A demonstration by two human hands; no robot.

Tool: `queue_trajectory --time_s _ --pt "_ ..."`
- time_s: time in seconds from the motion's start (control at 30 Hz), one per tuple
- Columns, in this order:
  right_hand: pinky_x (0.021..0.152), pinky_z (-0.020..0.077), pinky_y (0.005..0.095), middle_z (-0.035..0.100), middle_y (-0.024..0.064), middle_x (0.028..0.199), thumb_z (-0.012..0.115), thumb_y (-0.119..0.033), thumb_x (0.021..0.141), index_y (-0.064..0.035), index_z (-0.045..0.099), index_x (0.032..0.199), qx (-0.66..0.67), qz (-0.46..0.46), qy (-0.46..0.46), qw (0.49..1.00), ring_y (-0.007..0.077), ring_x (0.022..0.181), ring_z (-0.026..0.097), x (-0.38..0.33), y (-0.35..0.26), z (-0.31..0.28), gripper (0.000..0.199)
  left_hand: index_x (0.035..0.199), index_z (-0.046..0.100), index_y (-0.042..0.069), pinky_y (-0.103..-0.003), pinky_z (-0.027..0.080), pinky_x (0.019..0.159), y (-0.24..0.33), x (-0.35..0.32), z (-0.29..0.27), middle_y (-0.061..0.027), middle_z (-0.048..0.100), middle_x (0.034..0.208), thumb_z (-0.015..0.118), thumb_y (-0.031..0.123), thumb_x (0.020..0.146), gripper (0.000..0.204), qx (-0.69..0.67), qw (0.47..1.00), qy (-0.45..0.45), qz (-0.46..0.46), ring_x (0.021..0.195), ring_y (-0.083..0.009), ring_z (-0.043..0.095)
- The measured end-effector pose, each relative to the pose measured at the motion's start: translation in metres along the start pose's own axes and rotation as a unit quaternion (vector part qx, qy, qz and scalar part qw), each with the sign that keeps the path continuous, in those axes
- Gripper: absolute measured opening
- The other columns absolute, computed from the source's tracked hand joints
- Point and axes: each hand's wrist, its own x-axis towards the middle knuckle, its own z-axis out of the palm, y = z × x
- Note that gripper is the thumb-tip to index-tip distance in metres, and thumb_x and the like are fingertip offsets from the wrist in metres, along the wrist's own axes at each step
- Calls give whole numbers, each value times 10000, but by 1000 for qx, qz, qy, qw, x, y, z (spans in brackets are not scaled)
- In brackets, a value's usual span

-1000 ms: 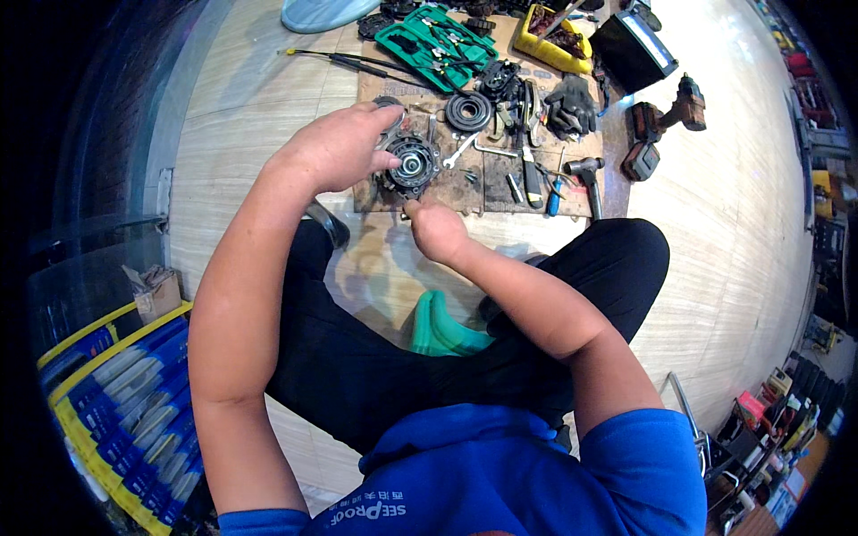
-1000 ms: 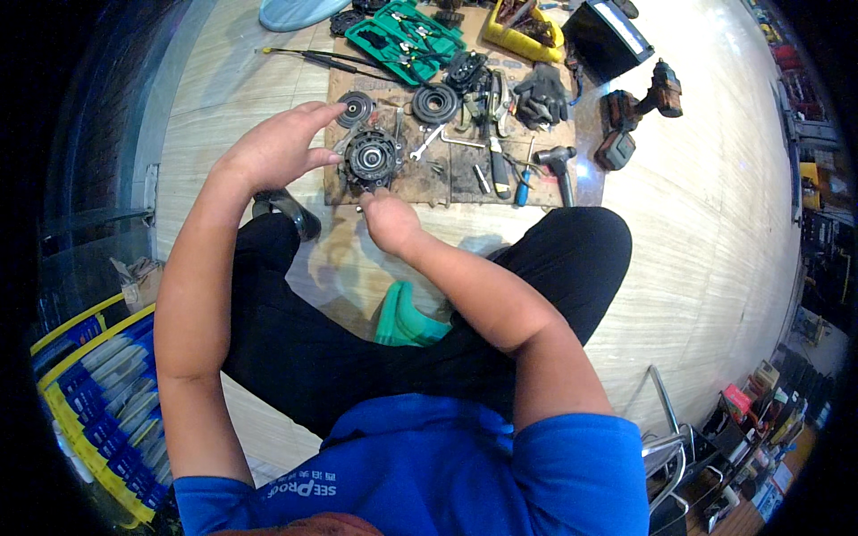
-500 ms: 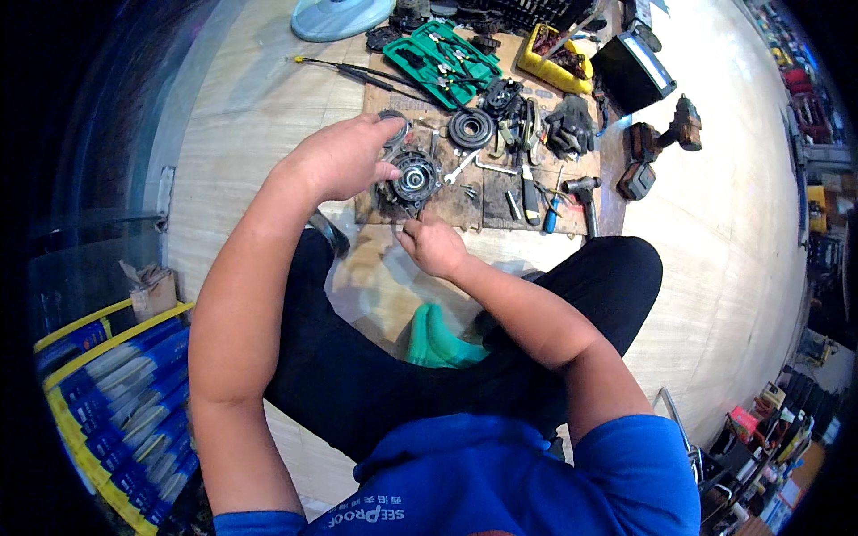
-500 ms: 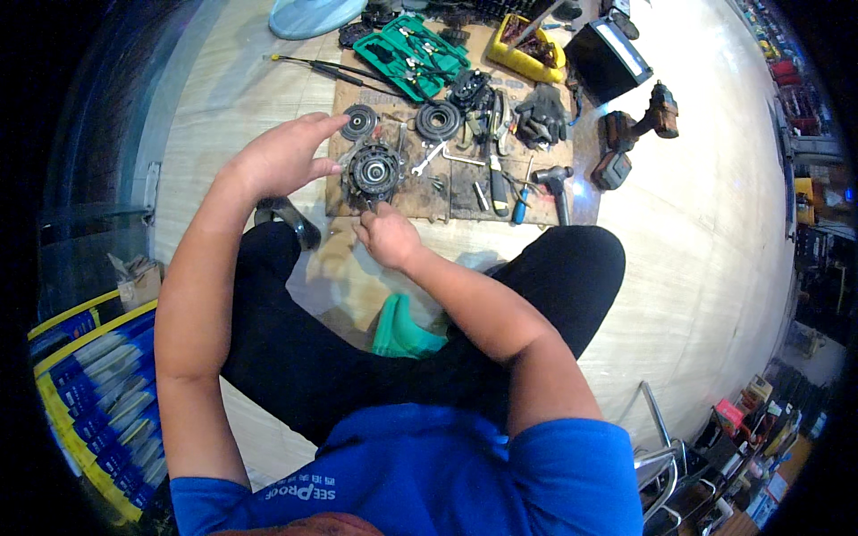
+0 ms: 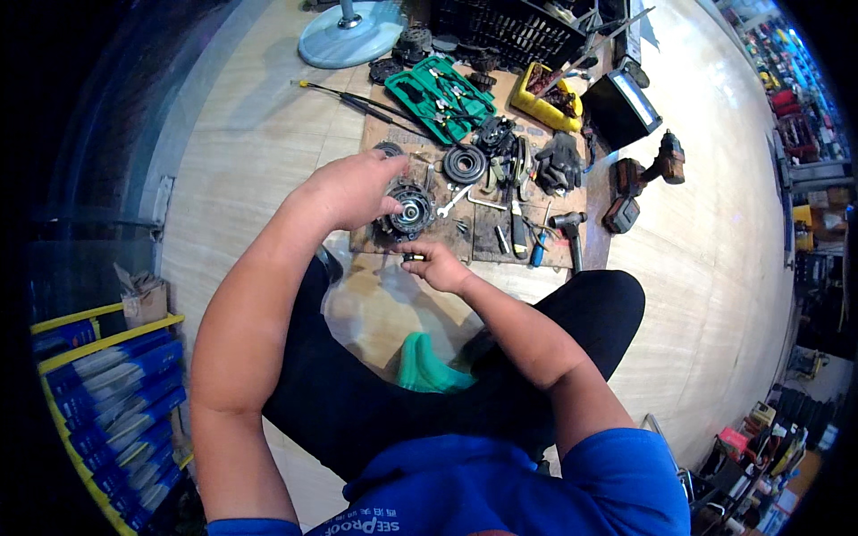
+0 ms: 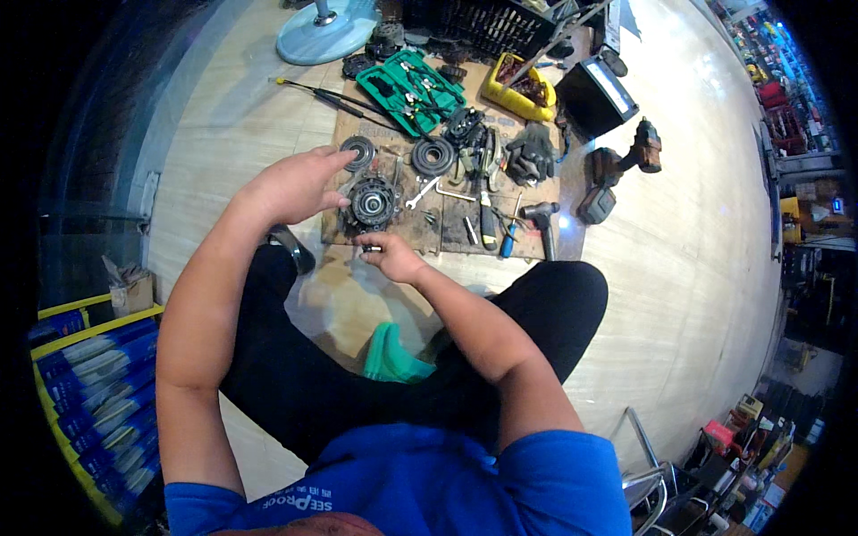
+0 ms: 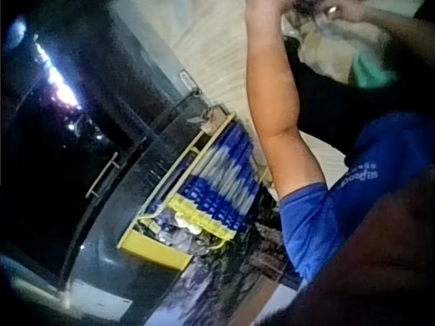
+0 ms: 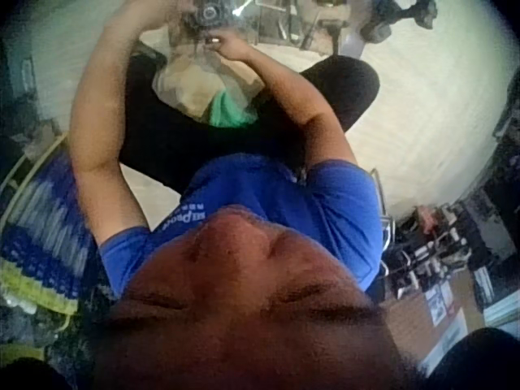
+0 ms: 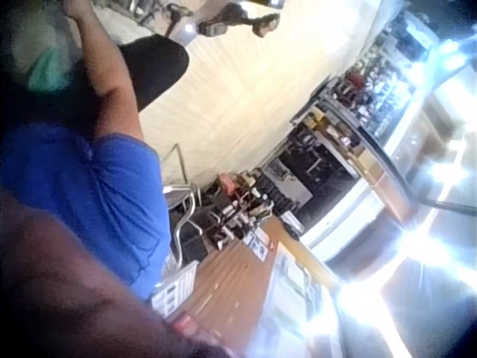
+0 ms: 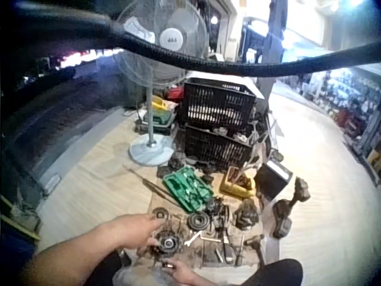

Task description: The person disassembles a car alternator using a wrench and a screwdriver. They remove fasteners and handle internal components like a housing and a bearing.

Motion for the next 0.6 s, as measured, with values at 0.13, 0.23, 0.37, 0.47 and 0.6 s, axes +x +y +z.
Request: queue_trajectory --time_s 0.13,0.23,0.37,0.47,0.6 --pt "634 474 271 618 21 947 659 -142 943 -56 608 1248 236 182 -46 953 109 787 576 1 -2 -8 321 1358 499 93 -445 500 942 -1 -1 1 -194 590 1251 724 310 846 600 11 1000 -5 -5 1153 -367 588" --pt "547 429 249 557 -21 813 643 -210 967 -81 590 1209 402 191 -4 896 87 641 519 -3 -9 3 280 1361 496 90 -443 497 952 2 -3 0 -195 585 1267 722 316 847 605 11 1000 -7 -14 1167 -363 582" --pt "502 424 256 563 -9 776 621 -267 982 -80 588 1069 353 201 43 913 104 601 526 -2 -16 15 209 1435 434 73 -429 453 1018 8 -5 -11 -217 533 1343 749 256 833 704 -13 998 -49 -37 1215 -381 542" --pt "511 457 285 585 27 764 609 -284 985 -64 566 1040 183 172 40 967 148 605 563 0 -17 18 230 1432 437 70 -428 454 1016 5 -3 -8 -217 534 1342 751 255 830 704 -7 999 -40 -27 1211 -380 544" --pt "613 517 405 619 153 769 601 -200 960 -17 546 1017 -93 98 36 990 312 660 622 0 -27 17 200 1424 445 62 -425 455 1017 3 -2 -3 -218 537 1340 758 249 821 705 -9 999 -35 -30 1209 -380 545"
